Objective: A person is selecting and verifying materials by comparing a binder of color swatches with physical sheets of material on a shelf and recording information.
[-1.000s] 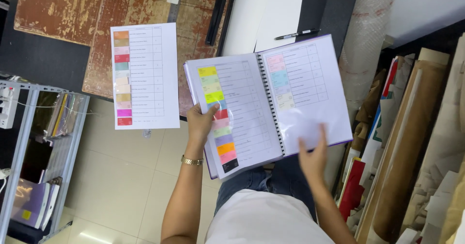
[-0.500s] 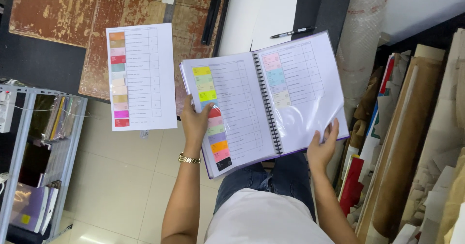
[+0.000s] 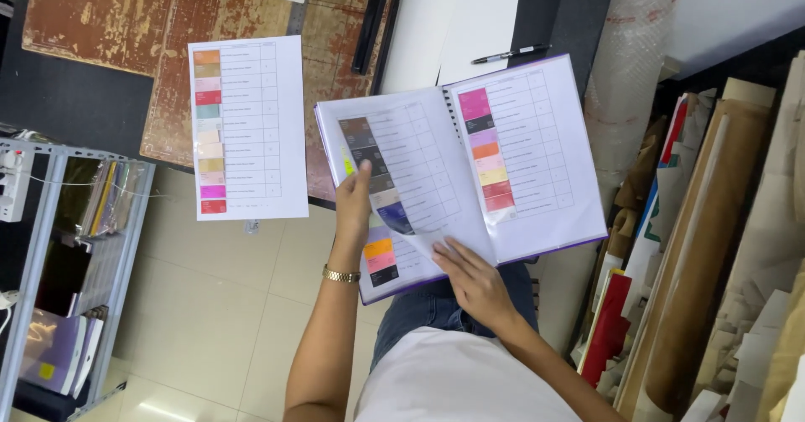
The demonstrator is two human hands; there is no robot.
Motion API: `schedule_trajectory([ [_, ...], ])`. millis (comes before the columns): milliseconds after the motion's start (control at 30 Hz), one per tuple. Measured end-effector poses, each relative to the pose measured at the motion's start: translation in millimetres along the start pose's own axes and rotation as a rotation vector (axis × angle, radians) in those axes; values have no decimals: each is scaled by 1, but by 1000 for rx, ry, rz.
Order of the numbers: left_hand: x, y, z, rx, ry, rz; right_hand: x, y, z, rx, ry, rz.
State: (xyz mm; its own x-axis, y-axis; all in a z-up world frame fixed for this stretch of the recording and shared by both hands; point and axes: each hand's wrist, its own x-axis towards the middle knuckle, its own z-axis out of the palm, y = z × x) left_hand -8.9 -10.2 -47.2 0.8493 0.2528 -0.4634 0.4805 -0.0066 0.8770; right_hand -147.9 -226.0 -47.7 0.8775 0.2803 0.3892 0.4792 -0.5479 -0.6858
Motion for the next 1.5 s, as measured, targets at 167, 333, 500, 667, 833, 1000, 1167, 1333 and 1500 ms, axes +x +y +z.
schedule_trajectory([
  [167,38,-50,-24,77,106,19,-14,12,-5,221,7,106],
  [333,8,5,-19,82,139,52,-24,57,-38,-36,279,634],
  [500,16,7,-20,138,150,75,-41,110,-66,-138,363,1096],
  [667,70,-57,-36,286,193,225,-22,98,-64,72,367,1211],
  [833,9,27,-9,358,233,332,-29,90,-55,1,510,1041],
  [1000,-13,45,5,616,321,622,-23,49,-33,-22,637,656],
  [1167,-32,43,30,194,-233,347,-34,14,14,-41,346,192],
  [1333,-27,1,72,344,-398,46,-17,26,5,-118,234,235],
  [1500,-41,7,104,408,-438,45,-17,60,-21,-247,62,680],
])
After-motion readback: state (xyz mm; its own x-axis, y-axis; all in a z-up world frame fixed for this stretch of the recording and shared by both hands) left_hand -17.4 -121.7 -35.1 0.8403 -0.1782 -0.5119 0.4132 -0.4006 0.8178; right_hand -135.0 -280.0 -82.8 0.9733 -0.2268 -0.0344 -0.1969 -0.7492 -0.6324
